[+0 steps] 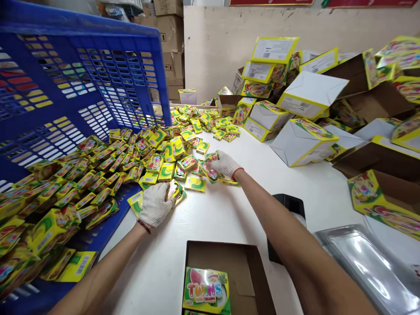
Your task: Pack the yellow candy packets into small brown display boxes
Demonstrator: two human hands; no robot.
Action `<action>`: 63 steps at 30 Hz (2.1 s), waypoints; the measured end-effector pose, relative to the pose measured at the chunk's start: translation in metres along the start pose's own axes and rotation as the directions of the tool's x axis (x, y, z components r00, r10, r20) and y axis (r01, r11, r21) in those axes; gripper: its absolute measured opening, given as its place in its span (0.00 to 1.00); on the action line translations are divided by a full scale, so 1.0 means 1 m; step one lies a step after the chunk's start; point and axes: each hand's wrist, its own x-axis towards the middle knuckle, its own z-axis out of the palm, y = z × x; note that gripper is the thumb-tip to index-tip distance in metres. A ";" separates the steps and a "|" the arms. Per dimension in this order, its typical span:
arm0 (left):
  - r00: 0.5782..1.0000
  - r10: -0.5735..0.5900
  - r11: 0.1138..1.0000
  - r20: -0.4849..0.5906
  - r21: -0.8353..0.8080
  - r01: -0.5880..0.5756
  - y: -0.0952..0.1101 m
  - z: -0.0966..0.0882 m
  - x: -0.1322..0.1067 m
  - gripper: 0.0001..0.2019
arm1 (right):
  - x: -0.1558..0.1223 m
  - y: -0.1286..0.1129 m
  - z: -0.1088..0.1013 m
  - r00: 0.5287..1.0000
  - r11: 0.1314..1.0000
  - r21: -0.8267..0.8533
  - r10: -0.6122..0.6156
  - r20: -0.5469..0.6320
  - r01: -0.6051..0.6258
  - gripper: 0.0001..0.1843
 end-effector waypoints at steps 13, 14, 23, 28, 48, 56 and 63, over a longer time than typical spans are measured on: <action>0.989 0.121 0.911 0.086 -0.405 -0.076 0.042 0.043 -0.040 0.28 | -0.053 0.052 0.011 0.947 0.822 -0.566 0.122 0.298 0.072 0.26; 0.992 0.090 0.899 0.092 -0.436 -0.041 0.041 0.040 -0.039 0.27 | -0.043 0.055 0.003 0.945 0.818 -0.570 0.120 0.305 0.080 0.25; 0.957 -0.043 0.731 0.288 -0.643 0.226 0.035 0.021 -0.006 0.05 | -0.024 0.074 -0.005 0.950 0.769 -0.627 0.091 0.297 0.122 0.53; 0.954 -0.137 0.641 0.265 -0.711 0.289 0.045 0.027 0.013 0.06 | -0.067 0.058 -0.002 0.963 0.578 -0.780 -0.037 0.268 0.240 0.46; 0.987 0.147 0.626 -0.067 -0.766 -0.145 0.096 0.077 -0.003 0.15 | -0.096 0.119 0.055 0.844 0.841 -0.182 -0.446 0.298 0.509 0.73; 0.997 0.051 0.634 0.050 -0.773 0.006 0.105 0.075 0.009 0.13 | -0.090 0.099 0.065 0.736 0.743 -0.116 -0.606 0.301 0.659 0.64; 0.995 -0.067 0.663 -0.072 -0.749 -0.009 0.085 -0.025 -0.045 0.16 | -0.102 0.050 0.045 0.963 0.975 0.060 -0.222 0.152 0.215 0.50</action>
